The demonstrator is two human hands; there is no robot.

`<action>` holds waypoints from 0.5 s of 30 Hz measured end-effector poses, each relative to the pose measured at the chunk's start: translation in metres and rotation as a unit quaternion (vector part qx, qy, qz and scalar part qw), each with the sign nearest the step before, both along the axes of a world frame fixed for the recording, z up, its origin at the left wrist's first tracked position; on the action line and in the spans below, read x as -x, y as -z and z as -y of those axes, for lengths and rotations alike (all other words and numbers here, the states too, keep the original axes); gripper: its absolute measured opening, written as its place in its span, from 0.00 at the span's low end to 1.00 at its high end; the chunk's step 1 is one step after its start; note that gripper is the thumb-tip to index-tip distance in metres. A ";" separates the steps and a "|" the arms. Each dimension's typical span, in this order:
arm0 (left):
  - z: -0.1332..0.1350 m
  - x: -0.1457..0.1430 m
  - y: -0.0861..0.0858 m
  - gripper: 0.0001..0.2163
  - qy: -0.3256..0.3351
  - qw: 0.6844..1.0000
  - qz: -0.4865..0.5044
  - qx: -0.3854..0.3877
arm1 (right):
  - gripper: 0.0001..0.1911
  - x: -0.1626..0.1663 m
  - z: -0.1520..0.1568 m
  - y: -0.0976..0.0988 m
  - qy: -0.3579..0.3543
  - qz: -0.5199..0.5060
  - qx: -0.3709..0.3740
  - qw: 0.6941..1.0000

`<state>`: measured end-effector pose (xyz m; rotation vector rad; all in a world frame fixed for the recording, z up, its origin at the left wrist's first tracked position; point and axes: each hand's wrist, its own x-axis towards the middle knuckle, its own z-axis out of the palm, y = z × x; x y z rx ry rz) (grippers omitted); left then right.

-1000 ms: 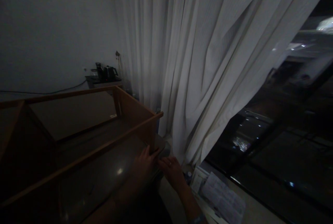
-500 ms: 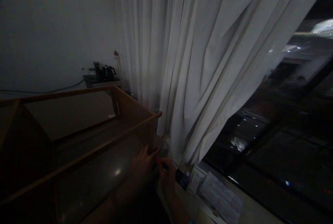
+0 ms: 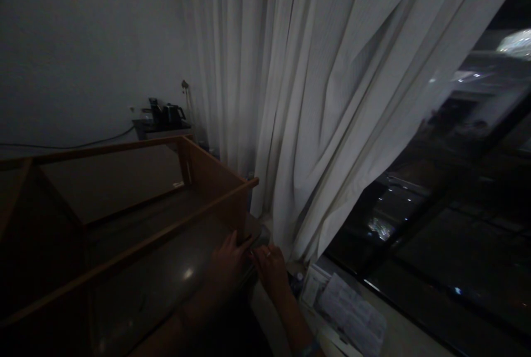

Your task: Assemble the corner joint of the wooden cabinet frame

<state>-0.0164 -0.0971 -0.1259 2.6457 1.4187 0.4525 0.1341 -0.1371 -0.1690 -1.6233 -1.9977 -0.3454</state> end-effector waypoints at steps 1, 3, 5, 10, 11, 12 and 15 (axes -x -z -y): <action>0.000 0.000 0.000 0.21 -0.003 1.000 -0.003 -0.001 | 0.12 0.000 -0.001 0.000 0.013 0.014 0.007 1.000; 0.001 -0.001 0.000 0.22 -0.007 1.000 -0.009 -0.001 | 0.12 0.002 -0.001 0.000 0.040 0.019 0.011 0.999; 0.001 -0.001 -0.001 0.22 -0.005 1.000 -0.014 0.002 | 0.14 0.005 0.000 0.001 0.058 0.006 0.009 0.998; 0.001 0.000 -0.004 0.20 0.000 1.000 -0.011 -0.001 | 0.24 0.014 0.002 0.004 0.081 -0.129 0.011 0.988; 0.001 0.000 -0.005 0.20 0.003 1.000 -0.010 0.000 | 0.26 0.016 0.002 0.005 0.078 -0.179 0.022 0.980; 0.001 0.000 -0.005 0.20 0.006 1.000 -0.009 0.002 | 0.29 0.018 0.001 0.005 0.071 -0.233 0.036 0.969; 0.000 0.000 -0.003 0.21 0.010 1.000 -0.004 0.000 | 0.33 0.023 0.001 0.004 0.055 -0.353 0.069 0.931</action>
